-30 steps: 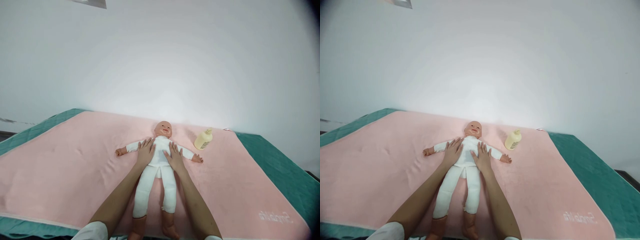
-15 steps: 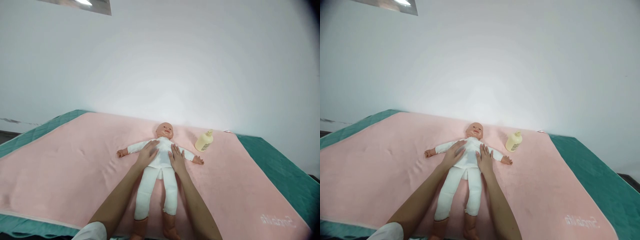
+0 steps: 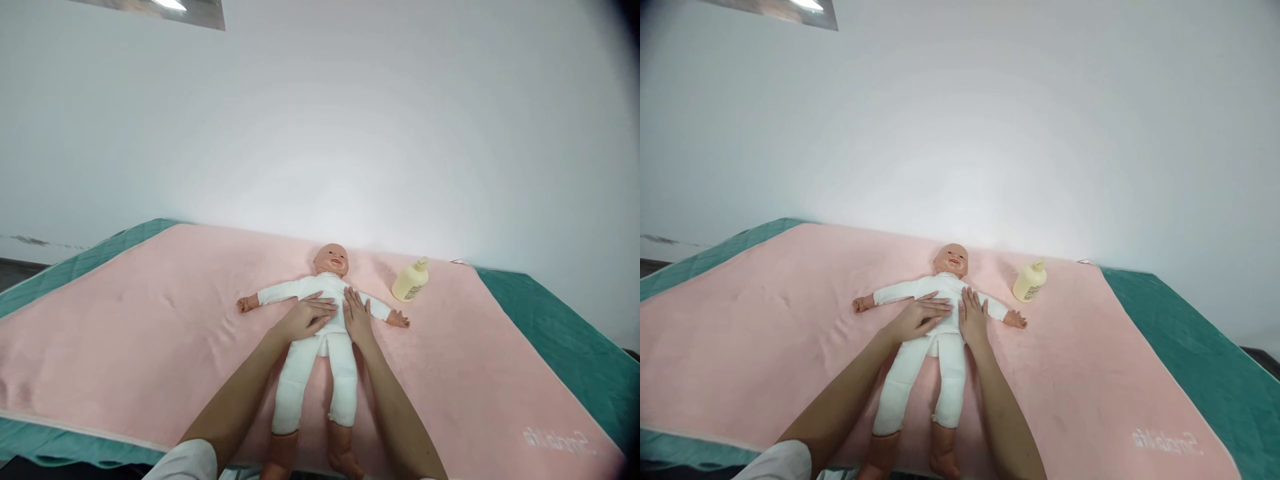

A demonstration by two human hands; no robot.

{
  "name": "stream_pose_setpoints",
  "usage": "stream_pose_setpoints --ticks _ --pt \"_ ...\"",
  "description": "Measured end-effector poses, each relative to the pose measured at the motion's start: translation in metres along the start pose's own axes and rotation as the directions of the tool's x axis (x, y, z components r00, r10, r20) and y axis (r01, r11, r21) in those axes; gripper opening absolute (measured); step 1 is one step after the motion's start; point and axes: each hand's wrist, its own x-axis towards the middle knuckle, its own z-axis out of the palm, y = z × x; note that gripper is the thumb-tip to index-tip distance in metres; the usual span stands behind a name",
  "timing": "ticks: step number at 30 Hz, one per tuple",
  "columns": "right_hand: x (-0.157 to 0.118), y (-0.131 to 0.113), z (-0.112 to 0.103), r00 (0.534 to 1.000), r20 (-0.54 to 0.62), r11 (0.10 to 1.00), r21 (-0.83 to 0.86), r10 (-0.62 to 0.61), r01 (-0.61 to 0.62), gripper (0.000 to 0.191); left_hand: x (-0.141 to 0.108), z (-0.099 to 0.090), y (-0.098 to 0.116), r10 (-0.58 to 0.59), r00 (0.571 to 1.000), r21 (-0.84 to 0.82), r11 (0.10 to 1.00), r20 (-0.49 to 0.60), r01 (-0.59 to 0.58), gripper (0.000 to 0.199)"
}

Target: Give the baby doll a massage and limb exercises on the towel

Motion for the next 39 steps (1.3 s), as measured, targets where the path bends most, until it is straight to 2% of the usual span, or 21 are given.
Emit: stream_pose_setpoints --ticks 7,10,12,14,17,21,25,29,33,36,39 --pt "0.000 0.002 0.000 1.000 -0.006 1.000 0.023 -0.007 0.007 0.055 0.004 0.006 -0.009 -0.128 0.991 0.108 0.985 -0.043 0.132 0.040" --pt "-0.001 0.002 0.000 1.000 -0.011 0.999 0.036 -0.013 0.014 0.055 0.006 0.009 -0.010 -0.221 0.970 0.157 0.959 -0.099 0.234 0.044" --pt "-0.001 0.002 0.000 1.000 -0.010 0.999 0.040 -0.015 0.016 0.055 0.007 0.011 -0.011 -0.318 0.933 0.184 0.919 -0.170 0.347 0.045" --pt "-0.001 0.002 0.000 1.000 -0.013 0.999 0.043 -0.016 0.016 0.055 0.007 0.013 -0.014 -0.412 0.877 0.194 0.865 -0.247 0.462 0.047" --pt "-0.001 0.003 0.001 1.000 -0.021 0.999 0.048 -0.019 0.020 0.054 0.007 0.014 -0.020 -0.492 0.806 0.190 0.802 -0.328 0.567 0.048" --pt "-0.001 0.004 0.001 1.000 -0.016 0.998 0.059 -0.027 0.027 0.053 0.005 0.015 -0.027 -0.534 0.755 0.181 0.757 -0.381 0.627 0.047" --pt "-0.002 0.007 -0.003 0.999 -0.016 0.994 0.103 -0.033 0.034 0.054 0.004 0.017 -0.030 -0.535 0.737 0.170 0.750 -0.413 0.639 0.048" --pt "-0.006 0.010 -0.018 0.987 -0.047 0.951 0.263 -0.153 0.160 0.059 0.003 0.018 -0.031 -0.537 0.736 0.154 0.756 -0.412 0.637 0.048" --pt "-0.014 0.002 -0.034 0.932 -0.014 0.805 0.499 -0.362 0.320 0.056 0.003 0.018 -0.031 -0.537 0.736 0.145 0.759 -0.412 0.635 0.048" --pt "-0.019 -0.007 -0.038 0.878 0.058 0.736 0.573 -0.475 0.360 0.052 0.003 0.018 -0.031 -0.540 0.734 0.146 0.756 -0.412 0.638 0.048" --pt "-0.021 -0.012 -0.036 0.844 0.111 0.719 0.589 -0.524 0.369 0.052 0.003 0.019 -0.030 -0.543 0.731 0.143 0.754 -0.413 0.641 0.048"
